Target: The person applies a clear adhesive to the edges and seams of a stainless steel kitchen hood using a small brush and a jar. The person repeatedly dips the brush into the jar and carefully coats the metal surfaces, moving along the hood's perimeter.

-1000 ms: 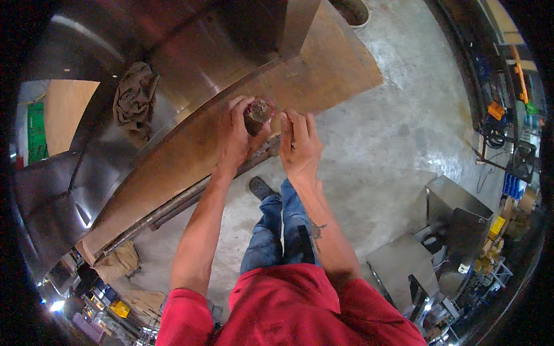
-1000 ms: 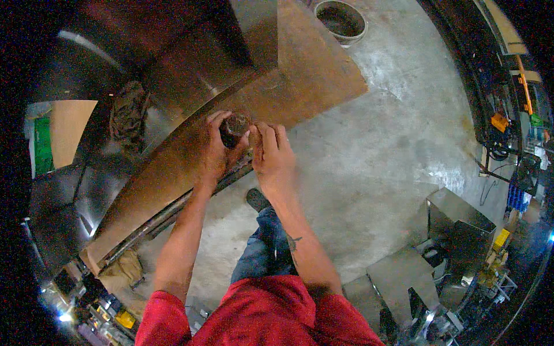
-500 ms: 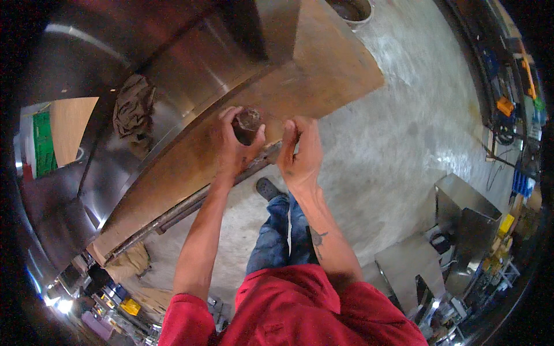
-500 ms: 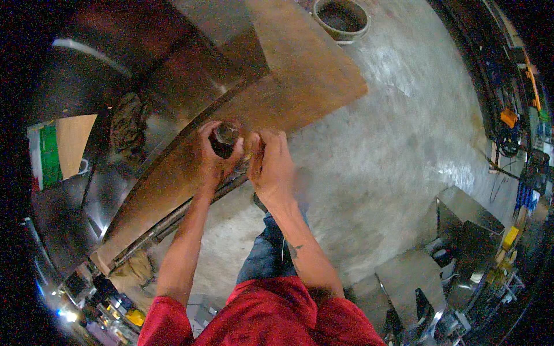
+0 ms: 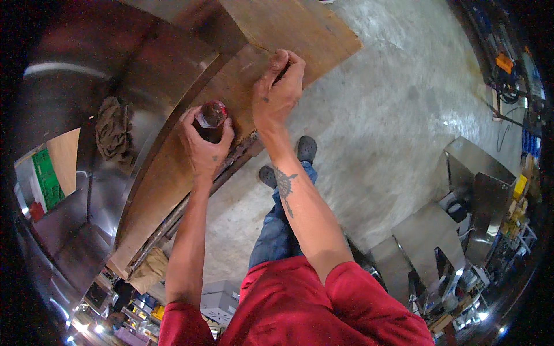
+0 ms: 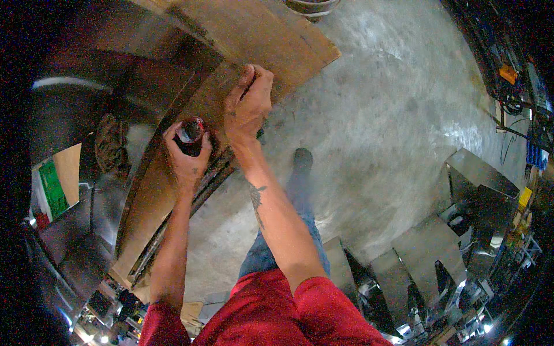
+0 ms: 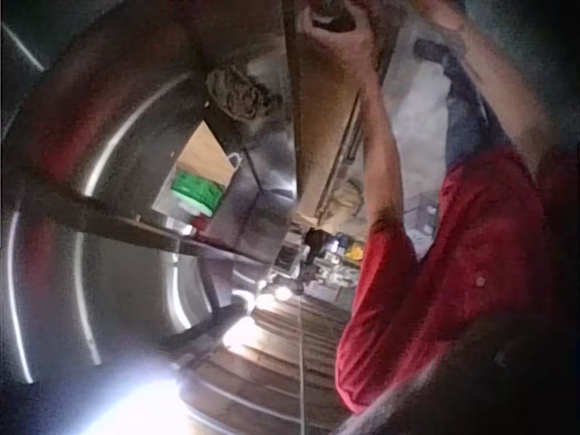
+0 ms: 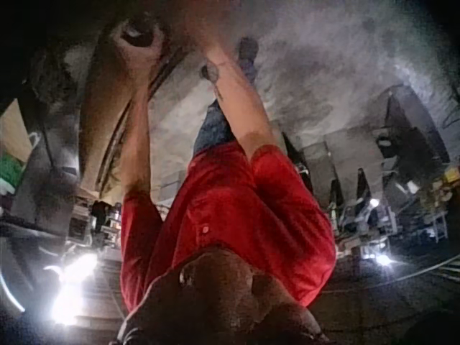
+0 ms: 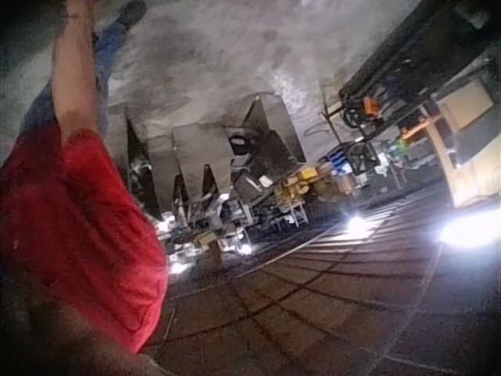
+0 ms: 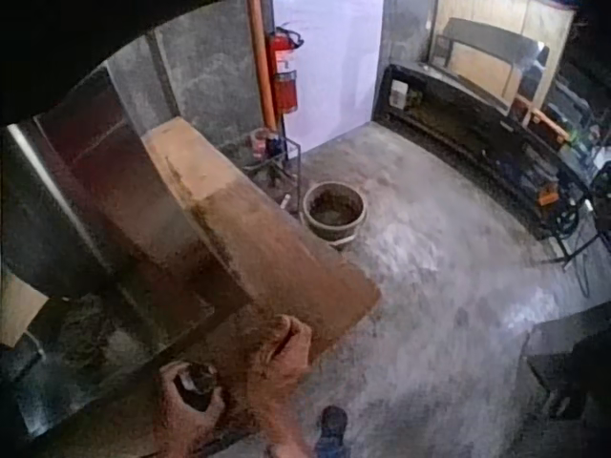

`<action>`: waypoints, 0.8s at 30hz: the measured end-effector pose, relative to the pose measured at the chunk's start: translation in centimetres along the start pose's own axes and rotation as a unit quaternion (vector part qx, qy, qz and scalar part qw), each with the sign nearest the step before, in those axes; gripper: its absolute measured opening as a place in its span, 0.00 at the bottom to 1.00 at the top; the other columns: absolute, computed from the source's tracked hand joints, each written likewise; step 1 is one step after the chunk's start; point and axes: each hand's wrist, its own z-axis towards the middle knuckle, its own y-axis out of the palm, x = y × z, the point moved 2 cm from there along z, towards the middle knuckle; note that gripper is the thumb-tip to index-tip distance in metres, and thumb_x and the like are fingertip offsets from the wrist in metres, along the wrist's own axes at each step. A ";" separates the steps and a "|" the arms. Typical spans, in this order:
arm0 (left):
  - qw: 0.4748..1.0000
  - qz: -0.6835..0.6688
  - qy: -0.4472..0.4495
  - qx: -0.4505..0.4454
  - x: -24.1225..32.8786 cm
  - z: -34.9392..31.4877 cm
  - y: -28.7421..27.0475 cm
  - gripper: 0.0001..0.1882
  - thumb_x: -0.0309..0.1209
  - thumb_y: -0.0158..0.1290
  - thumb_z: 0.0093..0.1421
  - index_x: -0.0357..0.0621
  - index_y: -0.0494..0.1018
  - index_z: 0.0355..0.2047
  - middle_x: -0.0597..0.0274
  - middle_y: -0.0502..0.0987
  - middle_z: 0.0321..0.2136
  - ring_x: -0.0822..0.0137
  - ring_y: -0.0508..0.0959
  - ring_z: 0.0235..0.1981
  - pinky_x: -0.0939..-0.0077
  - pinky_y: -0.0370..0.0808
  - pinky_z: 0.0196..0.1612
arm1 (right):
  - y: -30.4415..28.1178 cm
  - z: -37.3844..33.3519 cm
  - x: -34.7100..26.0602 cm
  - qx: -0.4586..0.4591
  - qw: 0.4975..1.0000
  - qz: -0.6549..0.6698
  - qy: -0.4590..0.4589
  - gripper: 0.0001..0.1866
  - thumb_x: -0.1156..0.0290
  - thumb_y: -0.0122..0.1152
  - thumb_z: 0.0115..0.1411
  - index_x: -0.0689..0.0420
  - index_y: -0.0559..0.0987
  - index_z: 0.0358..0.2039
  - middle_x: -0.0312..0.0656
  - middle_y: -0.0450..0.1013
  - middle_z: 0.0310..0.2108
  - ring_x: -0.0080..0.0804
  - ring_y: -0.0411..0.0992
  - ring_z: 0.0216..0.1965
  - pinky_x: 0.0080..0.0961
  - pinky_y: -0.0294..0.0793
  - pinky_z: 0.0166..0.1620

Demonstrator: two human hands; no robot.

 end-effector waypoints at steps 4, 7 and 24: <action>1.000 0.009 0.006 0.006 -0.1 0.1 0.0 0.37 0.36 0.74 0.55 0.38 0.67 0.60 0.45 0.72 0.55 0.47 0.73 0.57 0.54 0.69 0.63 | 0.2 0.0 0.1 0.012 0.999 -0.002 -0.039 0.08 0.71 0.52 0.77 0.63 0.75 0.46 0.56 0.75 0.39 0.60 0.76 0.38 0.48 0.76 0.39; 1.000 0.003 -0.002 0.006 0.2 0.2 0.0 0.38 0.37 0.74 0.54 0.38 0.68 0.59 0.45 0.73 0.54 0.46 0.73 0.57 0.52 0.69 0.63 | 0.1 0.2 0.0 0.005 0.998 -0.008 -0.055 0.08 0.71 0.52 0.77 0.63 0.76 0.46 0.56 0.75 0.39 0.61 0.77 0.37 0.48 0.76 0.39; 0.999 0.015 0.027 0.016 -0.1 0.2 0.2 0.38 0.35 0.73 0.54 0.39 0.67 0.60 0.45 0.72 0.55 0.47 0.73 0.57 0.55 0.70 0.63 | 0.6 0.1 0.4 0.006 0.997 -0.049 -0.063 0.11 0.68 0.53 0.78 0.64 0.79 0.44 0.48 0.79 0.33 0.42 0.79 0.33 0.36 0.78 0.39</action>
